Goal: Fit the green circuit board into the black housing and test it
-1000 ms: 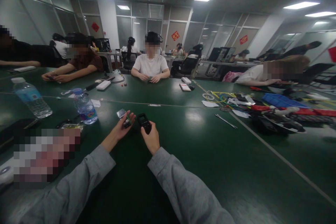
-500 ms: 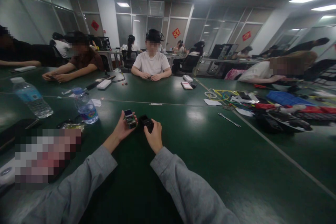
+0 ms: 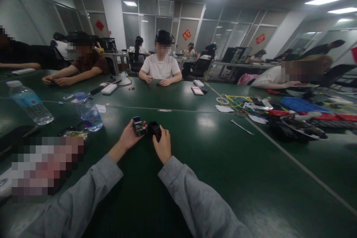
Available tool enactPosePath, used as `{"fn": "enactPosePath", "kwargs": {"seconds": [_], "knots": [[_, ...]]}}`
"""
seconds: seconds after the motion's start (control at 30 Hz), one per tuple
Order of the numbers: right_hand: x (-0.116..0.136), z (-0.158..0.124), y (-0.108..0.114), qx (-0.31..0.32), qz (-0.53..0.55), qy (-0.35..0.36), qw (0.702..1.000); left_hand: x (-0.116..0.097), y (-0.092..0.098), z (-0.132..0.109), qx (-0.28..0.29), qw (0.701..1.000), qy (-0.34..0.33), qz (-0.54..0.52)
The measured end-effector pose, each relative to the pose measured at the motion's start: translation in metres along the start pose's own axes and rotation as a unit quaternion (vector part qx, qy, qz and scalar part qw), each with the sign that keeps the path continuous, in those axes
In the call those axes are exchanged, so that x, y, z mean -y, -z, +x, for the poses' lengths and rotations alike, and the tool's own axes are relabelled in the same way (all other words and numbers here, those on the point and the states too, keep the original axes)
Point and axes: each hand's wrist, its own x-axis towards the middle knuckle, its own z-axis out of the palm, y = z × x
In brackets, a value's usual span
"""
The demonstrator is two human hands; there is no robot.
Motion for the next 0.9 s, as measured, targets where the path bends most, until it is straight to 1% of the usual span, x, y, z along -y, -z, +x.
{"fn": "enactPosePath", "kwargs": {"seconds": [0.13,0.27,0.4,0.5,0.6,0.8,0.9], "knots": [[-0.002,0.002,0.001,-0.032,0.02,-0.03,0.999,0.003,0.0,0.001,0.008,1.0,0.005,0.009],[-0.001,0.002,0.003,-0.062,0.043,-0.053,0.996,0.006,0.003,0.005,0.024,0.999,0.013,0.024],[-0.003,0.003,0.002,-0.071,0.035,-0.051,0.996,0.009,0.007,0.008,0.023,0.998,0.02,0.047],[-0.004,0.003,0.0,-0.069,0.016,-0.03,0.997,0.011,0.008,0.009,0.019,0.998,0.03,0.047],[-0.003,0.002,0.0,-0.048,-0.006,-0.007,0.999,0.011,0.007,0.009,0.011,0.999,0.03,0.041],[0.004,0.001,0.0,-0.031,-0.067,-0.017,0.997,0.01,0.008,0.007,0.036,0.999,0.027,0.018],[0.007,0.001,0.0,-0.032,-0.087,-0.013,0.996,0.01,0.008,0.006,0.031,0.999,0.029,0.02]]}}
